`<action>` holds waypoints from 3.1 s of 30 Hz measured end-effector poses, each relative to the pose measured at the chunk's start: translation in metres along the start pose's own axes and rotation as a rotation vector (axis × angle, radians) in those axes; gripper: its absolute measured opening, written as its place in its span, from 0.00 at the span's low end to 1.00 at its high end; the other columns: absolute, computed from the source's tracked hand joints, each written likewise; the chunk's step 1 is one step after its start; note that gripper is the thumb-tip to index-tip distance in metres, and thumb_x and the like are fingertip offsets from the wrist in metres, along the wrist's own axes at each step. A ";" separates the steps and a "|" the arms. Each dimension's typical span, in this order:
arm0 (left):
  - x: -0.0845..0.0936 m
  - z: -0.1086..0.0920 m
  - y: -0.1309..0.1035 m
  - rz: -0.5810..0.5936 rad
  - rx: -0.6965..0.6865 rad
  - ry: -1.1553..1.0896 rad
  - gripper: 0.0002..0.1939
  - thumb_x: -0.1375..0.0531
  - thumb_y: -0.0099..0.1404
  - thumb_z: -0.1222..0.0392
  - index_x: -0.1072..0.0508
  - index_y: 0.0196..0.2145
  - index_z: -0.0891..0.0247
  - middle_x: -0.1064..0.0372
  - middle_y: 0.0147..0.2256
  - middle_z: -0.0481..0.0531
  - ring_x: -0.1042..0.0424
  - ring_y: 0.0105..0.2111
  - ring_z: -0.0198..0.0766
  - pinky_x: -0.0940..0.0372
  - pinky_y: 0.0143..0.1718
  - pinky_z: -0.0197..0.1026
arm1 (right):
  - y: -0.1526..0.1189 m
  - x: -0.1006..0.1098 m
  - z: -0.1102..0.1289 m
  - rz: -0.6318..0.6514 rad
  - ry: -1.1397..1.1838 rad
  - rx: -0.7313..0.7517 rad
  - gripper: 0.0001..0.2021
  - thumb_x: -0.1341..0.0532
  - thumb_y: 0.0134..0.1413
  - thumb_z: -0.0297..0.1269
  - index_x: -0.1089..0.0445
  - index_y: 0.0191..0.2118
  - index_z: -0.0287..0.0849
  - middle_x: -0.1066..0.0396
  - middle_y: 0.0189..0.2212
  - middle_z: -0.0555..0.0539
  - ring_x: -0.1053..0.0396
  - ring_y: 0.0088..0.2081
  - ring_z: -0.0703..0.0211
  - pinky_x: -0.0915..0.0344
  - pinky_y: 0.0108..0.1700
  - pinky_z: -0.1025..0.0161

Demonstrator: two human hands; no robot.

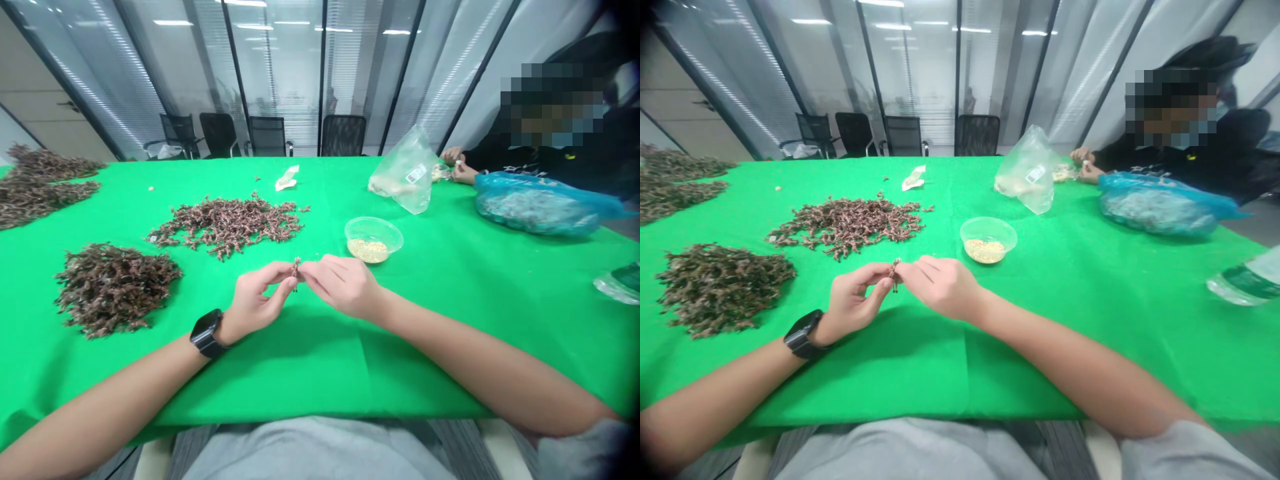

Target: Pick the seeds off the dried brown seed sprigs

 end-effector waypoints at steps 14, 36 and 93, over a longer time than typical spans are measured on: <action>0.001 0.002 0.001 -0.007 -0.421 0.332 0.14 0.41 0.70 0.61 0.27 0.51 0.64 0.21 0.45 0.60 0.20 0.45 0.42 0.26 0.48 0.40 | -0.003 -0.023 -0.013 0.075 1.044 -1.065 0.09 0.39 0.59 0.41 0.33 0.34 0.40 0.46 0.18 0.59 0.51 0.20 0.69 0.52 0.23 0.67; 0.002 -0.004 -0.001 -0.056 -0.249 0.224 0.11 0.41 0.70 0.58 0.26 0.47 0.64 0.20 0.42 0.57 0.19 0.39 0.39 0.27 0.43 0.36 | -0.003 -0.018 -0.013 -0.006 0.848 -0.843 0.09 0.42 0.64 0.42 0.31 0.39 0.42 0.45 0.20 0.57 0.47 0.22 0.67 0.48 0.27 0.65; 0.010 -0.006 0.004 -0.036 -0.328 0.273 0.10 0.39 0.68 0.58 0.25 0.46 0.62 0.20 0.39 0.57 0.20 0.37 0.40 0.26 0.42 0.38 | -0.001 -0.031 -0.002 0.182 1.563 -1.332 0.16 0.33 0.52 0.48 0.35 0.31 0.42 0.54 0.18 0.61 0.61 0.20 0.69 0.61 0.21 0.67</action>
Point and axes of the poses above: each hand's wrist, its own y-axis towards the middle knuckle, its own x-axis out of the back of the hand, z = x × y, the point moved 6 cm from there along y, towards the middle knuckle
